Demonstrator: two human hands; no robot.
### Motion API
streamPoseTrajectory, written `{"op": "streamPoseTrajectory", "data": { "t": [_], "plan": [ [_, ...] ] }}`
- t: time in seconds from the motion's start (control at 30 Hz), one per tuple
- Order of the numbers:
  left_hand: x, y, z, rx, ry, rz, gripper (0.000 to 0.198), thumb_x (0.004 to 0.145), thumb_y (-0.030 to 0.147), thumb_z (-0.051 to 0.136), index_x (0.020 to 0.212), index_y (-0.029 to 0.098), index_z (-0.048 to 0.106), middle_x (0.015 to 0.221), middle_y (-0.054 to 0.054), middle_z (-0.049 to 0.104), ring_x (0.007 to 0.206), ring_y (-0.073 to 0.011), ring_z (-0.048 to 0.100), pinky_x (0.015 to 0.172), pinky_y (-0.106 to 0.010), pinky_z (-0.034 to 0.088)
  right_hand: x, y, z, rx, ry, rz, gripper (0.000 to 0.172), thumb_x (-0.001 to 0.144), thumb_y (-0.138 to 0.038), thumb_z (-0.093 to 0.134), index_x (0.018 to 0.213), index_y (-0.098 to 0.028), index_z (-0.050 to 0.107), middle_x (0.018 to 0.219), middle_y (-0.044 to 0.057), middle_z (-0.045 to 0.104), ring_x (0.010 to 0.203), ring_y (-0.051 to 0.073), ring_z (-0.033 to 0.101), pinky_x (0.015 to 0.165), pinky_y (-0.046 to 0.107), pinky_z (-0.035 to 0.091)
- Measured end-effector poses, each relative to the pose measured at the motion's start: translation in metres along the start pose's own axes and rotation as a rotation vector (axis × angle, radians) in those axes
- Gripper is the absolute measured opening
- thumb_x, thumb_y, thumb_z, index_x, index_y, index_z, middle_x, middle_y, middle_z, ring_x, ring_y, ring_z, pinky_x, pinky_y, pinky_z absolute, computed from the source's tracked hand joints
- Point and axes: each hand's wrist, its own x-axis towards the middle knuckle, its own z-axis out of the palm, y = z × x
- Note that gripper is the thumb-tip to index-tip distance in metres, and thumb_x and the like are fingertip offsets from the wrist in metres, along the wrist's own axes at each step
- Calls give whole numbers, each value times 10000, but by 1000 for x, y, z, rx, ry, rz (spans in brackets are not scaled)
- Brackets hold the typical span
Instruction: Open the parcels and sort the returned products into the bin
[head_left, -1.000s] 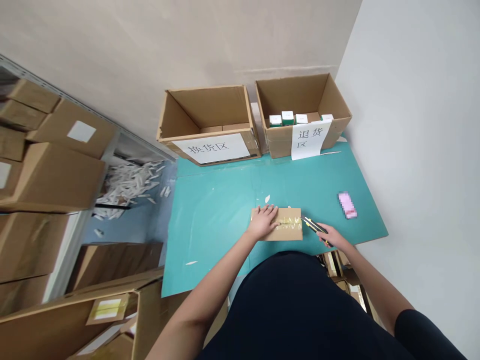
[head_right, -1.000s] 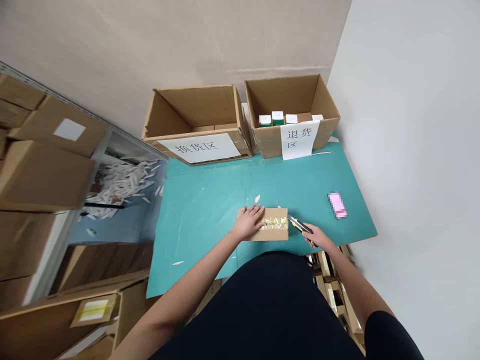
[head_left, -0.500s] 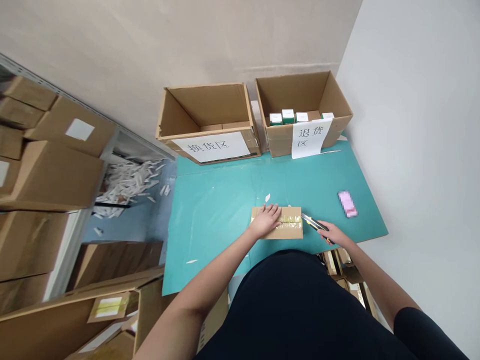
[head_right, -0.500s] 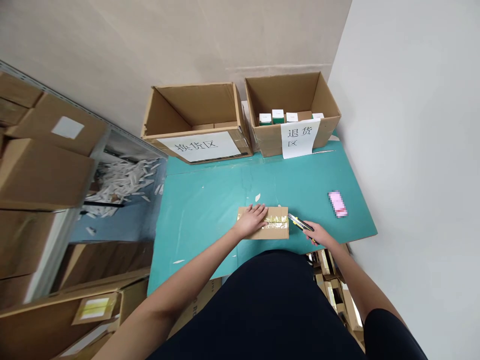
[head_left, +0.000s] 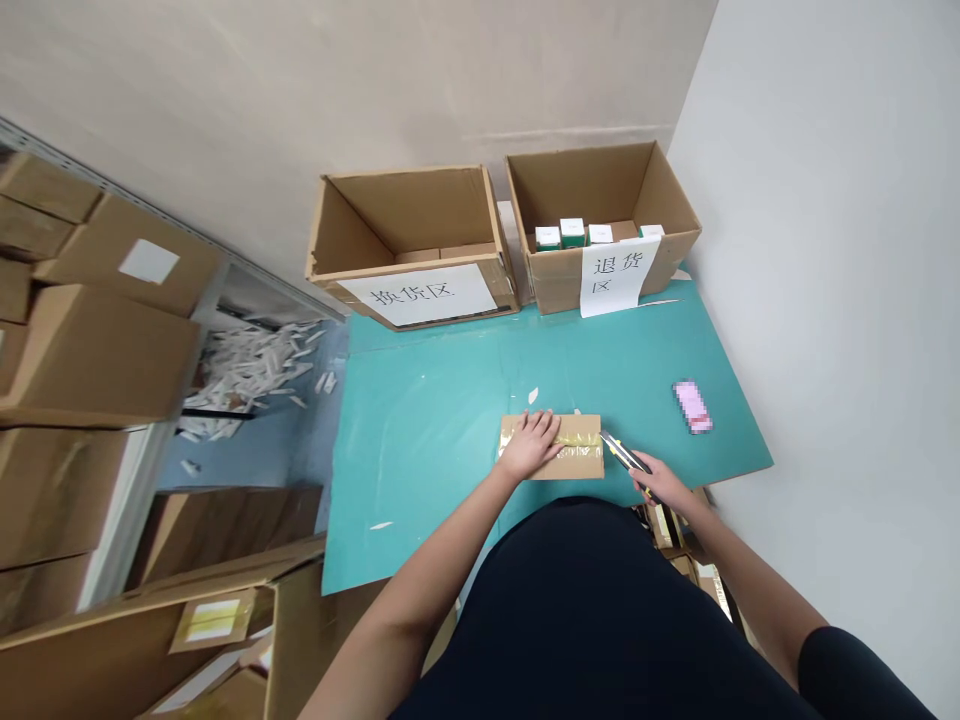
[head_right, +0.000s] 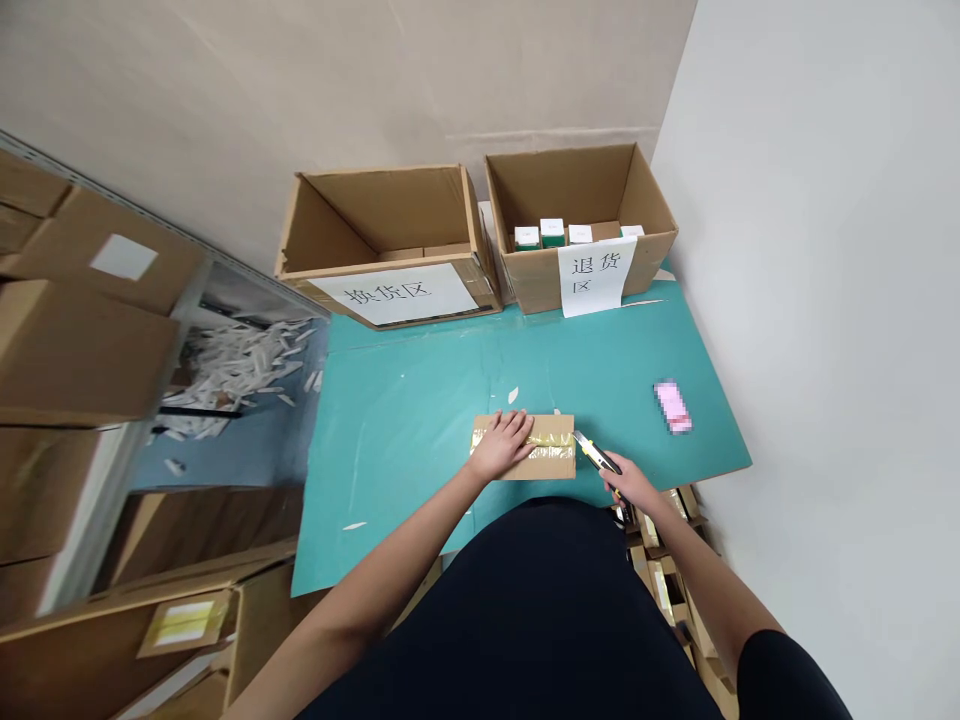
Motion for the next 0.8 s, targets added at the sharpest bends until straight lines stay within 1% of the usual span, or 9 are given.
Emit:
{"op": "streamPoseTrajectory", "data": {
  "t": [0.17,0.33,0.5,0.67,0.8],
  "plan": [
    [-1,0,-1,3,10,15,548,986,460,492,1479,220,490,1507,-169,510,1408,-342,444,1218,-572,232,-2,12,6,38,27,39,653,822,-487,618,1400,-224,466,631,-86,553,373,82,466,344,197,334],
    [-1,0,0,33,-4,31,548,998,461,461,1469,182,495,1508,-181,504,1398,-345,446,1214,-569,233,-10,21,13,32,44,10,629,824,-517,607,1362,-209,499,634,-80,544,396,88,486,361,201,364],
    [2,-3,-1,30,-5,38,545,999,468,457,1458,178,504,1501,-184,510,1390,-341,448,1207,-562,243,-19,29,23,-1,85,61,670,820,-477,609,1428,-237,459,634,-80,547,403,95,492,344,194,365],
    [2,-5,1,2,11,41,531,996,473,471,1452,204,513,1500,-165,516,1385,-329,458,1209,-550,249,-20,26,26,70,166,32,663,826,-481,596,1423,-224,467,649,-69,550,404,96,483,334,196,360],
    [1,-7,5,2,55,56,528,988,463,497,1453,213,515,1486,-163,533,1371,-325,476,1207,-553,260,-10,16,28,87,200,-2,663,827,-480,610,1422,-221,478,653,-70,549,401,88,483,347,191,363]
  ]
}}
